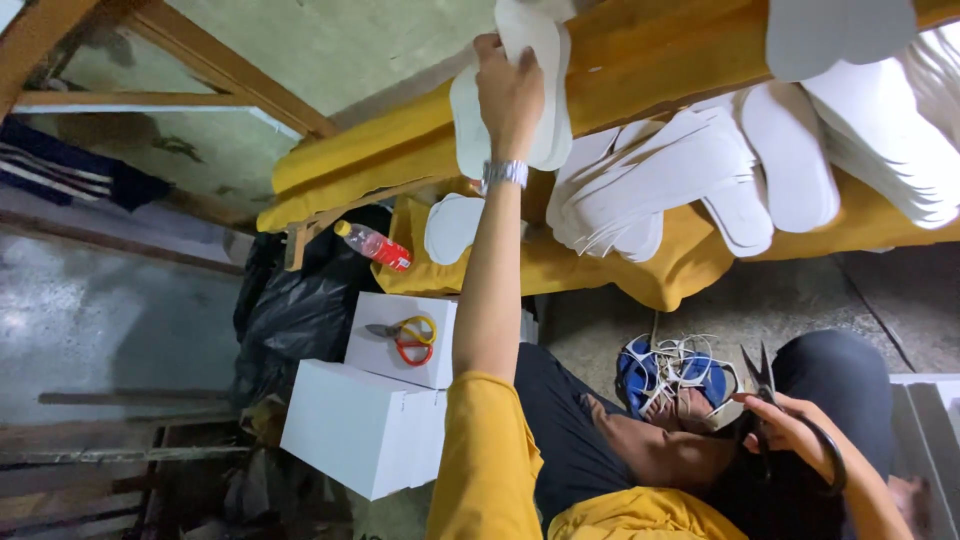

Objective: The person sits on the floor and uses scissors to cut white foam pieces into curved shapes. They repeatedly pick up foam sheets, trim the edges, and place the finished pieces on a nearby table.

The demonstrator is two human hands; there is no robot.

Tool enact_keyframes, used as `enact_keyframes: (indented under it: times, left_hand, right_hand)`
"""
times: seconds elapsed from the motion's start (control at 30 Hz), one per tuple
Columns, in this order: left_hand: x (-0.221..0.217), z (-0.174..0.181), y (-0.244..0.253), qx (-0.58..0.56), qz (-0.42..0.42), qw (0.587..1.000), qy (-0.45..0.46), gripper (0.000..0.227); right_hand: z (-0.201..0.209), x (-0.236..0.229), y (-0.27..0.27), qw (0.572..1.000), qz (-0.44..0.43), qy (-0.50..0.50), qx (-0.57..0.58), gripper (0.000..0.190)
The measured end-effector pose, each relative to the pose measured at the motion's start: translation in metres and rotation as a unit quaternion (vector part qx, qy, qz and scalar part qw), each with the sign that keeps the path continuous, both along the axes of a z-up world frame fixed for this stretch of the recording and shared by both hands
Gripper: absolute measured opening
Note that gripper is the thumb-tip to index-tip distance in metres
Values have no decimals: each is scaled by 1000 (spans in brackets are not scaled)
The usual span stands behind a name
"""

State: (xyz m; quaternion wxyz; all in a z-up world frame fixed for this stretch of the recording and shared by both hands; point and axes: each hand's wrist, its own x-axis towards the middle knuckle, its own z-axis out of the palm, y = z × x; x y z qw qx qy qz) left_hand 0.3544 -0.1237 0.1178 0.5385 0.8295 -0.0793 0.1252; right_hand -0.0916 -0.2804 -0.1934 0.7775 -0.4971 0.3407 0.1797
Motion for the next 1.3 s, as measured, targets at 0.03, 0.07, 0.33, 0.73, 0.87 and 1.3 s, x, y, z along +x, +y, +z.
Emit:
enact_keyframes:
  times: [0.03, 0.07, 0.33, 0.73, 0.87, 1.3]
  left_hand:
    - [18, -15, -5, 126, 23, 992, -5, 53]
    - [36, -30, -10, 251, 46, 967, -11, 77]
    - [-130, -74, -13, 166, -68, 887, -425, 22]
    - [-88, -224, -18, 394, -125, 904, -110, 80]
    - [-105, -239, -21, 343, -130, 928, -59, 90]
    - [-429, -217, 47, 407, -129, 866, -260, 24]
  right_hand:
    - [-1, 1, -1, 1000, 4, 8, 11, 43]
    - [-3, 3, -2, 1000, 8, 15, 22, 43]
    - [-6, 3, -1, 1000, 8, -21, 12, 45]
    - [30, 7, 0, 1000, -6, -10, 16, 44]
    - [12, 5, 3, 999, -29, -21, 30, 40]
    - [82, -8, 61, 941, -158, -292, -67, 40]
